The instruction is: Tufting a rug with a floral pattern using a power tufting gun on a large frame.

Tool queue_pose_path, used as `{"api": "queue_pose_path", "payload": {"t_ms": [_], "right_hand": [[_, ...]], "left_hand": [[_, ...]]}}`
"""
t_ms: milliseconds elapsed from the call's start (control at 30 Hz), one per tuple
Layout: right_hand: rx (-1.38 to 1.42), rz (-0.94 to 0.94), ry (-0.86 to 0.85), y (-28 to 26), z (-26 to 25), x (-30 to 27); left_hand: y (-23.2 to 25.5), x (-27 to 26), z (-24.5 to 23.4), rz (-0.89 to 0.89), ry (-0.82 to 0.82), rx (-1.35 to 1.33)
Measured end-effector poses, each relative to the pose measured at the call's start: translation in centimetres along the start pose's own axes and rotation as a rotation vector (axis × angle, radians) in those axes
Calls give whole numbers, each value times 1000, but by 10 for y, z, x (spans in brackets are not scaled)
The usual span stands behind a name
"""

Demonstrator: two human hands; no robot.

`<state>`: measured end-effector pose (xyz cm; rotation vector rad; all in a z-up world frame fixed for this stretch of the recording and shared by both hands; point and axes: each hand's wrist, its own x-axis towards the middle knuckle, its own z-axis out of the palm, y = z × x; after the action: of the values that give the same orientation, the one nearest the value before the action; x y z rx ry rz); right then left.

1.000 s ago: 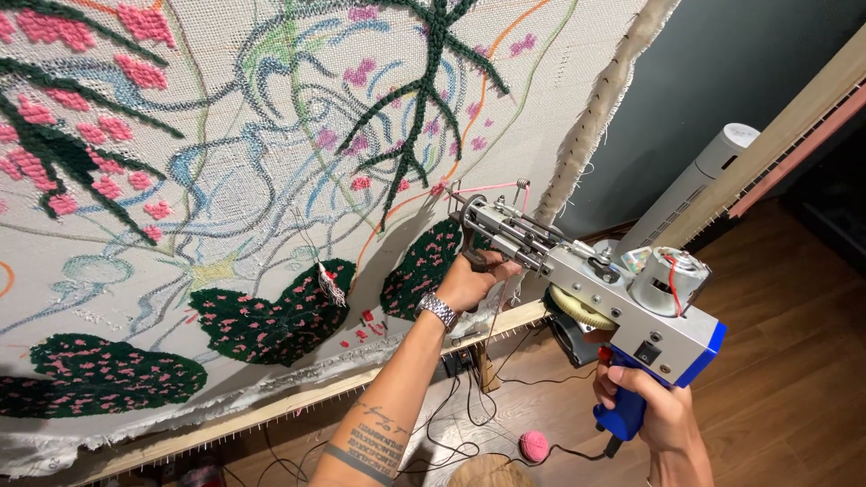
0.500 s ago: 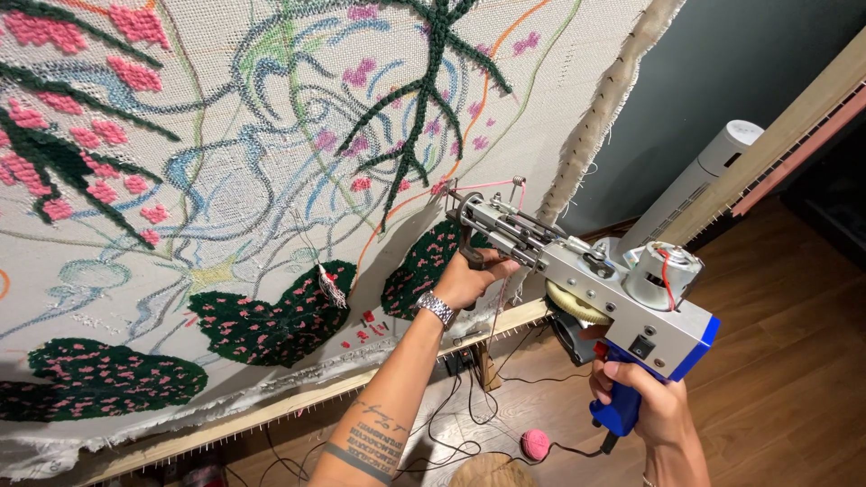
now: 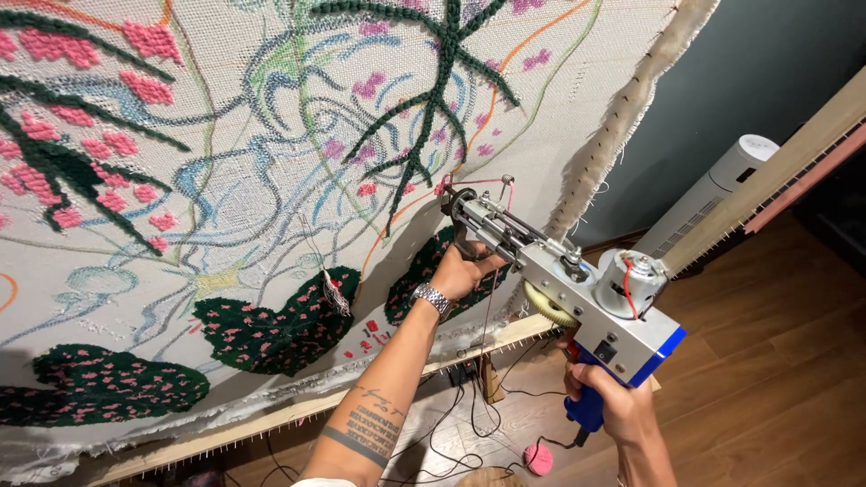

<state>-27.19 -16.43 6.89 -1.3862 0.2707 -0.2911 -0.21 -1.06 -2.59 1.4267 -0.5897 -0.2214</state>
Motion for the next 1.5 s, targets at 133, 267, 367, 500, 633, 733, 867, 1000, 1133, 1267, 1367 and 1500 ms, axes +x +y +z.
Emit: {"api": "queue_pose_path", "payload": {"t_ms": [133,267,367,500,633,733,867,1000,1133,1267,1367,1500], "right_hand": [[29,-23,-23,8,-4,4],[43,-40,-9,13,-6,7],[79,-42,-16,12,-7,9],[142,-60,-32,10,-9,7],[100,-52,-13,7,-6,10],[53,-66,-2,4,-8,9],[73,-57,-20,6,-16,8],[159,-14,-44,-2,-20,4],[175,-25,-33,13,-54,-6],[165,-42,-16,8,-67,-19],[194,-62,20,-10,-56,-25],[212,-135,30,-27,-48,-29]], "left_hand": [[8,2,0,70,-6,-124],[16,3,-1,-106,-29,-65],[24,2,0,-165,-14,-54],[45,-3,0,-83,-5,-46],[-45,25,-13,-72,-24,-177],[-40,26,-11,-80,-92,-468],[12,9,-1,-41,-81,-290],[-5,3,-3,9,-96,-81],[18,-17,8,-216,-111,-145],[40,-29,22,-236,-160,8],[64,-31,26,-195,-213,-7],[102,-34,30,-183,-261,61]]}}
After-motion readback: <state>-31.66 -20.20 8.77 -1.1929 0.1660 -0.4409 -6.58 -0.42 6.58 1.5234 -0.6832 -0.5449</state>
